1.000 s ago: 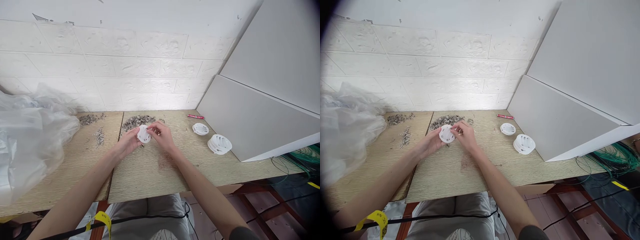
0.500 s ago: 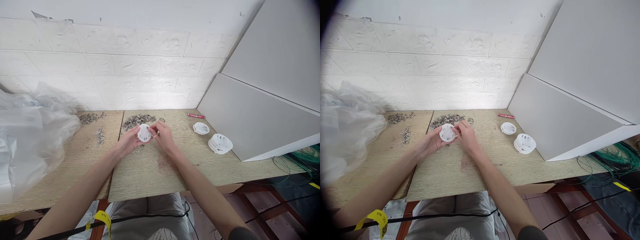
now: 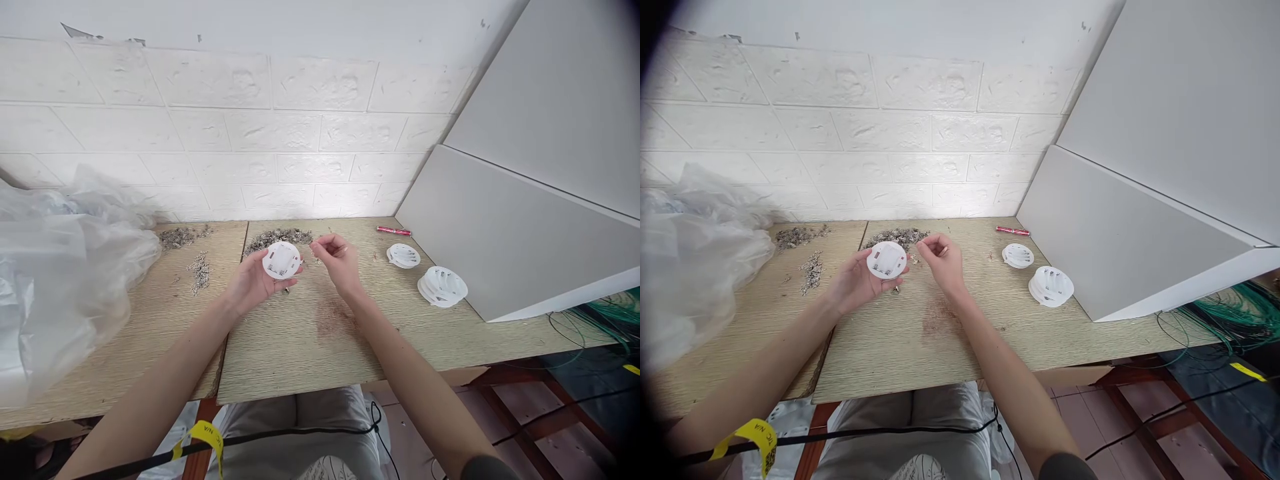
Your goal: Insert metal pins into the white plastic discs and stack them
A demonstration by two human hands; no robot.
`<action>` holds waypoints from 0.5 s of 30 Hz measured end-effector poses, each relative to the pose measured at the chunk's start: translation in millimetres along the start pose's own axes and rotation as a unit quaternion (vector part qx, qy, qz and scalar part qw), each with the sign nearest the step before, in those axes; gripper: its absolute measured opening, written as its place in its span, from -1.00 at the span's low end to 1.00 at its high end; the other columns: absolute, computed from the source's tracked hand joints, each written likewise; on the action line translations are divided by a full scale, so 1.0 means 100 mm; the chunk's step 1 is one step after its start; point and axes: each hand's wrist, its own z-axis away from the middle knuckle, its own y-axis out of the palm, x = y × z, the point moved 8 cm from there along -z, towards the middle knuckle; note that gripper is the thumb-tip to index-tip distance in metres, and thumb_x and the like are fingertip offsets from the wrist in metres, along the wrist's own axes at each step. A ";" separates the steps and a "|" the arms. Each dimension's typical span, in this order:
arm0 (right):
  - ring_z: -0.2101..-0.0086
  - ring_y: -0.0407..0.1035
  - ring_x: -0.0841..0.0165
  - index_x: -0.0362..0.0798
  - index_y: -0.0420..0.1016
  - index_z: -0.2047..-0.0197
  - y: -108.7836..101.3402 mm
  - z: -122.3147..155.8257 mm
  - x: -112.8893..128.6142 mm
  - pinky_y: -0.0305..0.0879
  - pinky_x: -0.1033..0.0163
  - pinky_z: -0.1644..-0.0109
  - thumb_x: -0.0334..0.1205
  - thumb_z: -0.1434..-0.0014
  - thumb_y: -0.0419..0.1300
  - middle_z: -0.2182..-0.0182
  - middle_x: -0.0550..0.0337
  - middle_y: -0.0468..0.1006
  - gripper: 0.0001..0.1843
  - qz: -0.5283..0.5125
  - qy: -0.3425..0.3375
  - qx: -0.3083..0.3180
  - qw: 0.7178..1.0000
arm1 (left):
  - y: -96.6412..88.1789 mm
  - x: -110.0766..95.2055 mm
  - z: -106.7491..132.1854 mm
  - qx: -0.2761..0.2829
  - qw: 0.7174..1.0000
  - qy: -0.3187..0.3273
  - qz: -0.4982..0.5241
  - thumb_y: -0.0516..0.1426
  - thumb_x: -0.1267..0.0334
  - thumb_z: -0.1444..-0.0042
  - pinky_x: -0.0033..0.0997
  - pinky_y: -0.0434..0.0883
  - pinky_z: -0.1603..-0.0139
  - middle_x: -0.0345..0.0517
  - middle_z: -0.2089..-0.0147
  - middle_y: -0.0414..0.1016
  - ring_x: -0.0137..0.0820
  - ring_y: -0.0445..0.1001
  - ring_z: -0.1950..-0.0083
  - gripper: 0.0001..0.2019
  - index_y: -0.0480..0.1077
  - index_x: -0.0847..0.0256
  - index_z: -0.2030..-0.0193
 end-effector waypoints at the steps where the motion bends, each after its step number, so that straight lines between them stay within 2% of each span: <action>1: 0.47 0.26 0.46 -0.07 0.43 0.40 0.00 0.00 -0.01 0.21 0.32 0.39 -0.05 0.00 0.33 0.49 0.24 0.44 -0.74 -0.016 0.004 -0.001 1.000 | 0.00 0.00 0.00 -0.004 1.000 0.000 0.004 0.05 0.16 -0.20 -0.19 0.53 0.09 0.21 -0.06 0.50 -0.11 0.55 0.01 -0.61 0.35 0.30 -0.12; 5: 0.44 0.30 0.44 -0.05 0.45 0.35 0.02 -0.01 -0.04 0.27 0.29 0.33 -0.09 0.05 0.36 0.47 0.24 0.45 -0.73 -0.059 0.008 0.006 0.998 | -0.03 -0.01 0.01 -0.022 1.000 0.002 0.011 0.07 0.23 -0.20 -0.30 0.55 0.14 0.20 0.01 0.54 -0.21 0.58 0.10 -0.65 0.37 0.32 -0.09; 10: 0.43 0.28 0.44 -0.04 0.53 0.25 0.04 -0.01 -0.06 0.24 0.29 0.34 -0.08 -0.01 0.29 0.41 0.20 0.49 -0.74 -0.022 0.010 0.027 0.999 | -0.09 -0.02 0.00 -0.065 0.997 0.024 -0.039 0.17 0.39 -0.09 -0.37 0.56 0.14 0.19 0.05 0.56 -0.24 0.58 0.12 -0.72 0.43 0.36 0.03; 12: 0.44 0.26 0.44 -0.04 0.56 0.21 0.06 -0.01 -0.05 0.22 0.29 0.36 -0.07 -0.05 0.25 0.39 0.19 0.50 -0.73 -0.001 0.009 0.040 0.999 | -0.13 -0.02 0.00 -0.092 0.993 0.035 -0.068 0.20 0.43 -0.06 -0.34 0.57 0.13 0.19 0.10 0.58 -0.22 0.59 0.12 -0.77 0.46 0.39 0.11; 15: 0.41 0.28 0.43 -0.02 0.58 0.22 0.08 0.00 -0.06 0.22 0.29 0.36 -0.09 -0.07 0.23 0.37 0.18 0.51 -0.75 0.012 0.009 0.054 0.998 | -0.16 0.00 0.00 -0.107 0.989 0.031 -0.098 0.19 0.41 -0.09 -0.22 0.57 0.08 0.21 0.14 0.59 -0.19 0.59 0.14 -0.80 0.46 0.40 0.12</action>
